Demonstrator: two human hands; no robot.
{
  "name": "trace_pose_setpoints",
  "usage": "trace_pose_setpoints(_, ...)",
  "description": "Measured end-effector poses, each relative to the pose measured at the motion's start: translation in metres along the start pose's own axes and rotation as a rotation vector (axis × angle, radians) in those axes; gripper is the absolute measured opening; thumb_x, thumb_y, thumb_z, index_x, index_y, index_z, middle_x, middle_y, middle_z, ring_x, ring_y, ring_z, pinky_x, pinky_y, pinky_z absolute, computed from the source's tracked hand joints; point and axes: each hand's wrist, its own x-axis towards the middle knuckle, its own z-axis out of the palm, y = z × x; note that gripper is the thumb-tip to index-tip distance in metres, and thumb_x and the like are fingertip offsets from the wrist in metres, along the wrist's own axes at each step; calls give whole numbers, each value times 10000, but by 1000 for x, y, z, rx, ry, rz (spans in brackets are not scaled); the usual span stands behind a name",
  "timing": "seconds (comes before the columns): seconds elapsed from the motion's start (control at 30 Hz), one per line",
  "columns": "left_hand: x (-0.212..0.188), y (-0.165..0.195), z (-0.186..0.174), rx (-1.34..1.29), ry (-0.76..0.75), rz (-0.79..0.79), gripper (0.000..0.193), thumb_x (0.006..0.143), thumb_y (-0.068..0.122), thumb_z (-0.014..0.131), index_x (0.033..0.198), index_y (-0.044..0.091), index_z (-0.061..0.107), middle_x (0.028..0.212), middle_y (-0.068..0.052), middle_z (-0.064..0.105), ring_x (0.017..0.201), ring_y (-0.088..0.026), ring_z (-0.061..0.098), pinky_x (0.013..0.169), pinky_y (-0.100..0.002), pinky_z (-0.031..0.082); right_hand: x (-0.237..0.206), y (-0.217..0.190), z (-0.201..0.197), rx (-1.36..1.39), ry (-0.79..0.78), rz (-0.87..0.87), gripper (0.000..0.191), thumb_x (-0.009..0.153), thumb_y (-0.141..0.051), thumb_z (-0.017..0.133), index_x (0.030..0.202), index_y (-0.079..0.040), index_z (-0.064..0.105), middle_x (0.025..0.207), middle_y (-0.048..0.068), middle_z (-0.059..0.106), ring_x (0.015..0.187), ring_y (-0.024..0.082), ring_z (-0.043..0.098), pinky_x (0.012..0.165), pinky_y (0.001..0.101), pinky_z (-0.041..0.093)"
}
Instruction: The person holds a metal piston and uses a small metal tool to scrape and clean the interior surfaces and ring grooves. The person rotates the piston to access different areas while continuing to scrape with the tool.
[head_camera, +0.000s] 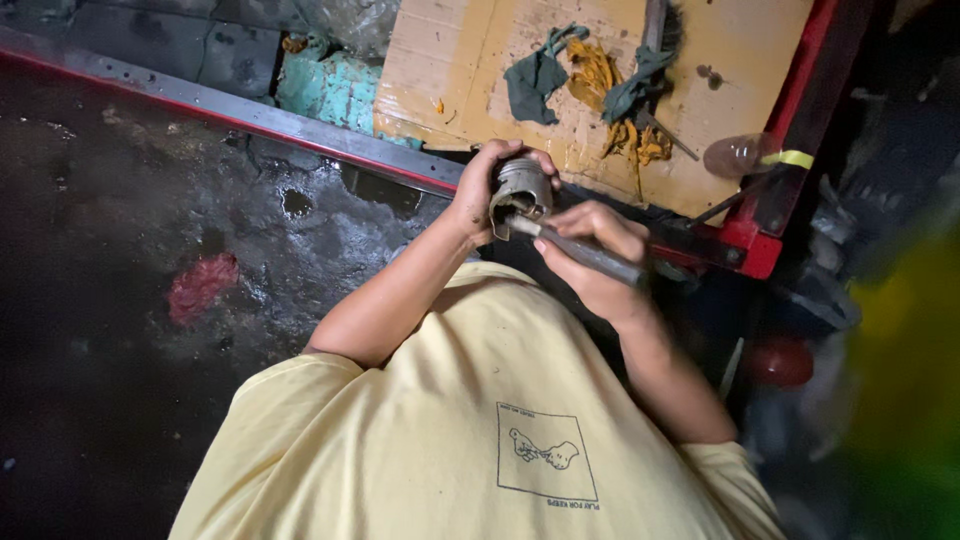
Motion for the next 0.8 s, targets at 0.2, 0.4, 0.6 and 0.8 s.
trace_pose_setpoints(0.2,-5,-2,-1,-85,35,17,500,996,439,452,1001,-13,666,966,-199,705,871,-294,702,827,-399,591,1,-4,6,-59,-30,-28,302,812,72,851,852,-5,562,922,161,722,885,273,758,773,355,601)
trace_pose_setpoints(0.4,-12,0,-5,-41,44,29,519,976,457,450,985,-12,673,949,-193,706,825,-301,706,780,-416,599,-2,-7,9,-45,-36,-48,314,802,70,856,877,-7,562,936,167,717,904,275,754,778,362,599)
trace_pose_setpoints(0.6,-16,-2,-8,-53,79,47,506,983,452,448,973,-2,672,928,-181,711,816,-290,709,763,-416,602,-9,-5,14,60,-24,14,317,814,96,829,878,-6,536,982,181,723,938,270,757,794,356,606)
trace_pose_setpoints(0.8,-22,-1,-13,-29,100,82,472,998,421,465,997,-3,673,948,-181,708,865,-275,709,795,-394,592,-12,-7,22,-7,-33,-9,325,794,94,850,874,5,549,950,180,716,913,269,759,772,344,608)
